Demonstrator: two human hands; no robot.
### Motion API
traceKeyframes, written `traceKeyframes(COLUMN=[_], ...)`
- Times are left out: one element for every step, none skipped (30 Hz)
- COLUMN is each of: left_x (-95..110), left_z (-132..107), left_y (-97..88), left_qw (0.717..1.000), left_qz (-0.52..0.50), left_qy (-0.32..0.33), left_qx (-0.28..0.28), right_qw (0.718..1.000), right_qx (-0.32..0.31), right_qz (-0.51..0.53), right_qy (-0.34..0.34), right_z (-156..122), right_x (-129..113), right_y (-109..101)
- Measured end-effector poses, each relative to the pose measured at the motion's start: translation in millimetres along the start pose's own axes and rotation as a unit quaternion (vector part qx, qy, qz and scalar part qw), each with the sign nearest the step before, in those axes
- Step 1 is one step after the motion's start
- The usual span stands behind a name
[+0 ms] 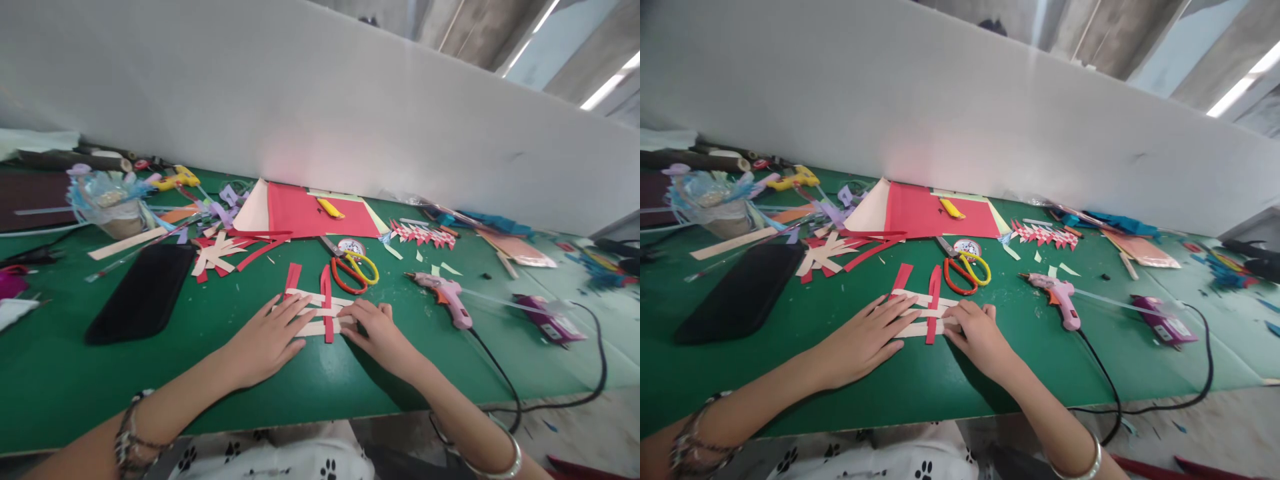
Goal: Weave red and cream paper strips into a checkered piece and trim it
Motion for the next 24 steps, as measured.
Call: traceKeyframes(left_x=[-0.5,-1.2,-2.4,-4.4,-7.1,-10.8,-15.3,-20.0,-24.9,-29.1,-32.7,-35.6,-37.3,-37.9,-37.5,-36.3,-34.9,-33.4,-32.1,-31.3,-30.9,-30.7,-30.8,-31.0], left_z=[-0.1,-0.5,-1.1,-1.7,-2.3,-2.9,-3.2,-3.4,-3.3,-3.0,-2.7,-2.5,-2.4,-2.4,-2.5,-2.6,-2.9,-3.2,-3.6,-4.0,-4.4,-5.0,-5.8,-6.5], left_y=[0.0,-1.1,-3.3,-6.1,-9.3,-12.6,-15.4,-17.2,-17.3,-16.1,-13.8,-10.9,-8.2,-6.2,-5.2,-5.1,-5.7,-6.4,-7.0,-7.3,-7.4,-7.4,-7.4,-7.4], left_qw=[1.000,1.000,1.000,1.000,1.000,1.000,1.000,1.000,1.000,1.000,1.000,0.999,0.999,0.999,0.999,0.999,0.999,1.000,1.000,1.000,0.999,0.999,0.999,0.999], left_qz=[-0.004,-0.009,-0.014,-0.018,-0.021,-0.021,-0.018,-0.014,-0.009,-0.004,-0.003,-0.004,-0.005,-0.007,-0.008,-0.008,-0.009,-0.010,-0.011,-0.013,-0.014,-0.016,-0.018,-0.020], left_qy=[0.001,0.002,0.004,0.005,0.006,0.006,0.004,0.002,-0.001,-0.004,-0.007,-0.011,-0.014,-0.017,-0.018,-0.017,-0.017,-0.017,-0.017,-0.020,-0.023,-0.027,-0.030,-0.033], left_qx=[-0.005,-0.010,-0.014,-0.018,-0.019,-0.017,-0.015,-0.013,-0.015,-0.021,-0.029,-0.038,-0.045,-0.048,-0.046,-0.040,-0.031,-0.024,-0.019,-0.016,-0.016,-0.018,-0.018,-0.019], right_qw=[1.000,1.000,1.000,0.999,0.999,0.999,0.998,0.998,0.998,0.998,0.998,0.998,0.998,0.998,0.998,0.997,0.997,0.996,0.996,0.996,0.997,0.997,0.997,0.998], right_qx=[-0.003,-0.006,-0.009,-0.014,-0.018,-0.023,-0.029,-0.036,-0.041,-0.044,-0.046,-0.046,-0.047,-0.050,-0.054,-0.056,-0.057,-0.054,-0.050,-0.046,-0.044,-0.044,-0.042,-0.039], right_qz=[0.008,0.016,0.022,0.029,0.035,0.040,0.045,0.047,0.047,0.045,0.041,0.037,0.035,0.036,0.042,0.049,0.057,0.064,0.069,0.069,0.066,0.060,0.053,0.043], right_qy=[0.006,0.012,0.018,0.022,0.026,0.026,0.023,0.018,0.012,0.007,0.001,-0.006,-0.011,-0.015,-0.017,-0.019,-0.020,-0.020,-0.020,-0.022,-0.026,-0.031,-0.036,-0.040], right_z=[1.1,2.0,2.7,3.5,4.2,5.0,5.7,6.4,6.8,6.8,6.4,5.6,4.5,3.2,1.9,0.6,-0.3,-1.0,-1.2,-1.1,-0.7,-0.1,0.3,0.6], right_x=[0.7,1.6,2.7,3.7,4.8,5.5,5.8,5.7,5.4,4.8,4.1,2.8,1.5,0.0,-1.3,-2.7,-4.0,-5.2,-6.4,-7.9,-9.6,-11.4,-12.7,-13.6], right_y=[-0.5,-0.8,-1.2,-1.3,-1.6,-1.8,-2.1,-2.5,-3.2,-4.5,-6.0,-7.4,-8.5,-8.8,-8.5,-7.6,-6.5,-5.4,-4.3,-3.4,-2.3,-1.2,-0.7,-0.7])
Point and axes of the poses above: each hand's wrist, its own z-axis towards the middle knuckle, its own y-axis out of the palm, x = y × z, the point moved 8 cm from there along z, towards the middle knuckle, and after that the axes turned 12 degrees about -x, right-handed, at the moved point
